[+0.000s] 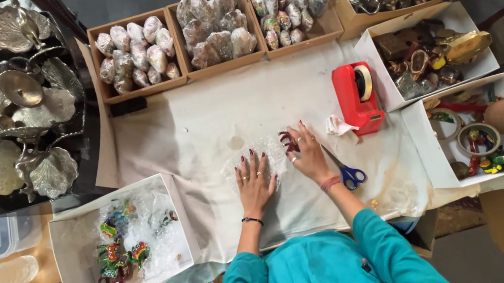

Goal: The person wraps a small, colorful figurine in bubble wrap and secures it with tape from a red dispenser. They then place the wrapped item into a cardboard box. Next, they pick up another figurine from a white box and wipe it with a white cloth.

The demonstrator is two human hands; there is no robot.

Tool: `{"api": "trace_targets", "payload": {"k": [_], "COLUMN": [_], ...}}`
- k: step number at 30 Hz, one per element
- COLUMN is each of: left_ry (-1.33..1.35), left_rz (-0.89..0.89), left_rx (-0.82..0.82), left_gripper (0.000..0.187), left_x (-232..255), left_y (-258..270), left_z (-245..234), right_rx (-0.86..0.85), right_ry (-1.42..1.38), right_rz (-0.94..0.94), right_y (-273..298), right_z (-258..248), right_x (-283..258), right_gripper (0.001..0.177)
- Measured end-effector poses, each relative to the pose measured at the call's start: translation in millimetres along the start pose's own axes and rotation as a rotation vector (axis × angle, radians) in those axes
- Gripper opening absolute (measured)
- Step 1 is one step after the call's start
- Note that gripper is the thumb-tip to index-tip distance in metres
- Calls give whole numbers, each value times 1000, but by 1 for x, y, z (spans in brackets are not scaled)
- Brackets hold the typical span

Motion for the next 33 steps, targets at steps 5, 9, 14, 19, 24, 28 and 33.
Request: {"api": "trace_targets", "payload": {"k": [5, 9, 14, 19, 24, 28, 33], "left_ry": [21, 19, -21, 468, 182, 164, 318], "left_rz": [-37, -99, -77, -206, -240, -245, -272], "left_rx": [-43, -54, 57, 35, 28, 1, 199], "left_gripper": [91, 99, 99, 116, 117, 106, 101], "left_x": [13, 19, 14, 0, -21, -13, -8], "left_y": [-10, -15, -15, -5, 18, 18, 19], "left_z": [-8, 1, 24, 0, -12, -20, -36], "right_rx": [-77, 205, 86, 28, -51, -74, -55], "right_ry": [-77, -502, -734, -793, -409, -196, -193], "right_rz": [116, 468, 410, 429, 167, 4, 125], "right_y": [2, -7, -9, 16, 14, 10, 4], "right_z": [19, 20, 53, 91, 73, 61, 62], "right_x": [42, 32, -8, -13, -36, -42, -24], "right_gripper": [61, 62, 61, 58, 60, 61, 61]}}
Point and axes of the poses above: each hand's wrist, its own y-axis away from the middle knuckle, its own z-axis out of the palm, x = y × z, the point moved 2 cm from there along -y, towards the middle knuckle, and after that the axes turned 11 degrees about -z, right-handed, at the moved point
